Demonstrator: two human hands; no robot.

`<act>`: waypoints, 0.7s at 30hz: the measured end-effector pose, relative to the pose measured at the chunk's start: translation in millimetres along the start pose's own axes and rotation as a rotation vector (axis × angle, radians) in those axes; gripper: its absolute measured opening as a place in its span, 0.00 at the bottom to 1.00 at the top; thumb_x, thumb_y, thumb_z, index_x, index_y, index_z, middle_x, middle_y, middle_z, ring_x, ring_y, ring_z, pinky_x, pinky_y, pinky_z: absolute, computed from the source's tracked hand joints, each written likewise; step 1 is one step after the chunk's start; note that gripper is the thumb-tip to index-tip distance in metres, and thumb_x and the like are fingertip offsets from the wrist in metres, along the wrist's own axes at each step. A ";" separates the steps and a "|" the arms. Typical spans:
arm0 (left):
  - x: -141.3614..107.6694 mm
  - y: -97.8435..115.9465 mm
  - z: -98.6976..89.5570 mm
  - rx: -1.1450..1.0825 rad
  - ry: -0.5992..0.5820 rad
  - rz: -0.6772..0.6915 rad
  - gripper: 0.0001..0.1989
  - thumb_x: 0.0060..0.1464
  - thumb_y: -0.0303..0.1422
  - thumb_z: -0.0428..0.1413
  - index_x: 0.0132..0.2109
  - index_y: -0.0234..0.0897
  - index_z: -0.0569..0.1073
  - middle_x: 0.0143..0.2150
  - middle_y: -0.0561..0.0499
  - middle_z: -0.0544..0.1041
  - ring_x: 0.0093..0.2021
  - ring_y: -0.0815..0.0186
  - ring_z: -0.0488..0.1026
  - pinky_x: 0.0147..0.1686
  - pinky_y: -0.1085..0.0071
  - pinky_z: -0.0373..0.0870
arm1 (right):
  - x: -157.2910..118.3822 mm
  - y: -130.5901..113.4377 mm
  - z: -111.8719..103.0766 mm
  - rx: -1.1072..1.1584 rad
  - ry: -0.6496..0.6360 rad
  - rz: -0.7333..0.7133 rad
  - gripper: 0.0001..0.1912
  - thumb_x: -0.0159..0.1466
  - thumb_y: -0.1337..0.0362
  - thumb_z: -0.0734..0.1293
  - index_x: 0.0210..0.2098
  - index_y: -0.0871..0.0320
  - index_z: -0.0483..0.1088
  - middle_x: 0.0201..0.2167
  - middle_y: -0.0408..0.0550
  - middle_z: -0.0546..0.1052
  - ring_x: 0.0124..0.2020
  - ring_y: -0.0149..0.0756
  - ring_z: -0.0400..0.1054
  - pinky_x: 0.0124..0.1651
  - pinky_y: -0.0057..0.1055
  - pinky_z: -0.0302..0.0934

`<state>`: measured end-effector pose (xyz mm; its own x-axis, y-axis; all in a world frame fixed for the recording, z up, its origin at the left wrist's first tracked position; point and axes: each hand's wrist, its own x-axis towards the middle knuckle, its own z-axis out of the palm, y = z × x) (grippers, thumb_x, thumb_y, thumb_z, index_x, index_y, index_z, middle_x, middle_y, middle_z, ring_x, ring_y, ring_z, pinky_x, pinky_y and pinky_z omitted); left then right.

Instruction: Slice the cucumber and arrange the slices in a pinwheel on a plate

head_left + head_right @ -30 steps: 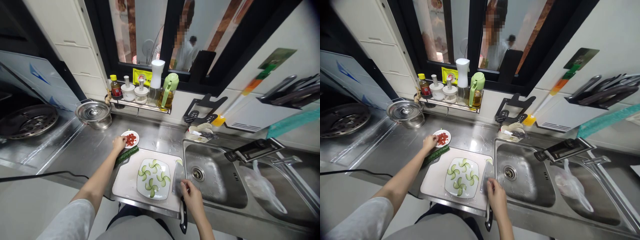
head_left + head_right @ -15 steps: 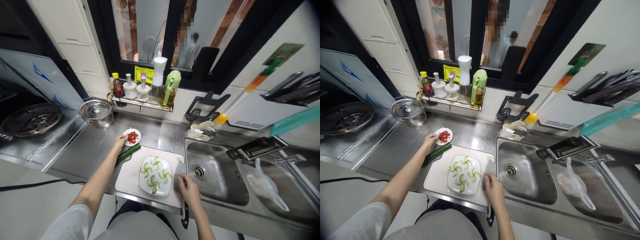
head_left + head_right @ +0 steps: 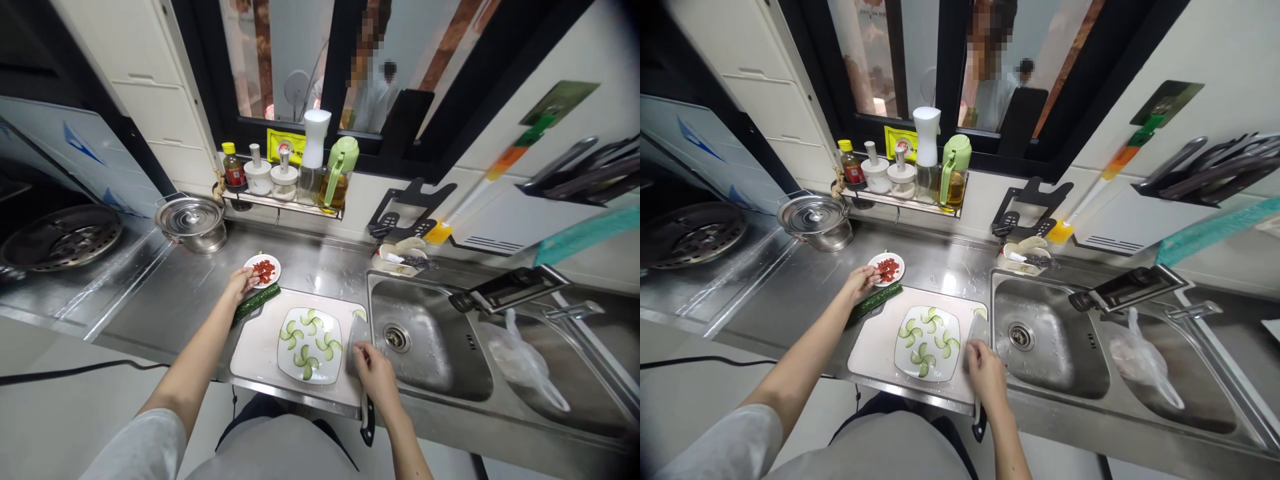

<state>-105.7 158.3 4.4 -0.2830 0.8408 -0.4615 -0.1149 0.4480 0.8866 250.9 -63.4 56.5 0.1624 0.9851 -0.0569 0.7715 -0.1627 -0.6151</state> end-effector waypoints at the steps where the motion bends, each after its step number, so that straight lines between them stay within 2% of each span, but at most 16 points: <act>1: -0.4 0.8 -0.6 0.017 0.001 0.013 0.04 0.52 0.28 0.57 0.37 0.34 0.71 0.35 0.45 0.80 0.29 0.70 0.76 0.22 0.79 0.63 | 0.1 -1.0 0.0 -0.002 -0.002 0.002 0.22 0.63 0.51 0.55 0.37 0.57 0.75 0.29 0.51 0.78 0.27 0.38 0.69 0.33 0.32 0.61; 3: -1.1 2.5 -2.4 0.059 0.015 0.045 0.04 0.50 0.28 0.58 0.36 0.35 0.72 0.35 0.47 0.80 0.32 0.68 0.76 0.25 0.78 0.64 | 0.7 -3.8 0.2 -0.006 -0.005 0.002 0.22 0.63 0.51 0.55 0.37 0.57 0.74 0.28 0.50 0.78 0.26 0.38 0.69 0.33 0.31 0.61; 8: -4.6 4.9 -5.3 0.365 0.061 0.234 0.03 0.43 0.29 0.61 0.29 0.37 0.75 0.30 0.49 0.79 0.38 0.62 0.75 0.37 0.72 0.66 | 3.2 -9.5 0.1 -0.005 -0.010 -0.023 0.22 0.64 0.52 0.54 0.37 0.58 0.74 0.27 0.51 0.77 0.26 0.39 0.68 0.33 0.31 0.60; 12: -11.4 6.1 -2.5 0.299 0.045 0.213 0.08 0.42 0.35 0.61 0.30 0.36 0.73 0.25 0.51 0.76 0.30 0.65 0.72 0.32 0.73 0.65 | 2.5 -6.8 -0.8 -0.004 -0.007 -0.038 0.21 0.64 0.53 0.55 0.36 0.58 0.74 0.27 0.50 0.77 0.25 0.38 0.68 0.33 0.31 0.60; 15: -21.8 9.8 1.8 0.208 0.019 0.171 0.14 0.42 0.40 0.62 0.33 0.35 0.72 0.25 0.52 0.75 0.24 0.71 0.68 0.25 0.76 0.62 | 3.3 -5.3 0.8 0.018 -0.003 -0.041 0.20 0.64 0.53 0.56 0.36 0.58 0.74 0.26 0.49 0.77 0.25 0.37 0.67 0.32 0.30 0.59; 18: -42.8 14.8 11.0 0.102 -0.098 0.123 0.18 0.42 0.42 0.63 0.36 0.34 0.73 0.29 0.52 0.76 0.22 0.75 0.66 0.20 0.79 0.56 | 9.7 -14.3 5.0 0.092 -0.001 -0.055 0.19 0.63 0.53 0.57 0.35 0.58 0.74 0.25 0.48 0.76 0.25 0.36 0.67 0.32 0.29 0.59; 21: -75.8 19.1 26.6 -0.141 -0.365 -0.008 0.18 0.40 0.40 0.66 0.37 0.35 0.73 0.29 0.54 0.74 0.21 0.78 0.65 0.18 0.82 0.54 | 22.5 -38.3 8.7 0.175 -0.009 -0.100 0.16 0.63 0.55 0.59 0.36 0.58 0.74 0.25 0.46 0.76 0.26 0.34 0.67 0.32 0.28 0.59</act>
<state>-61.2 111.2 55.5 0.0725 0.9018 -0.4260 -0.2525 0.4298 0.8669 219.7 -34.5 71.9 0.0843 0.9964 0.0049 0.6644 -0.0525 -0.7455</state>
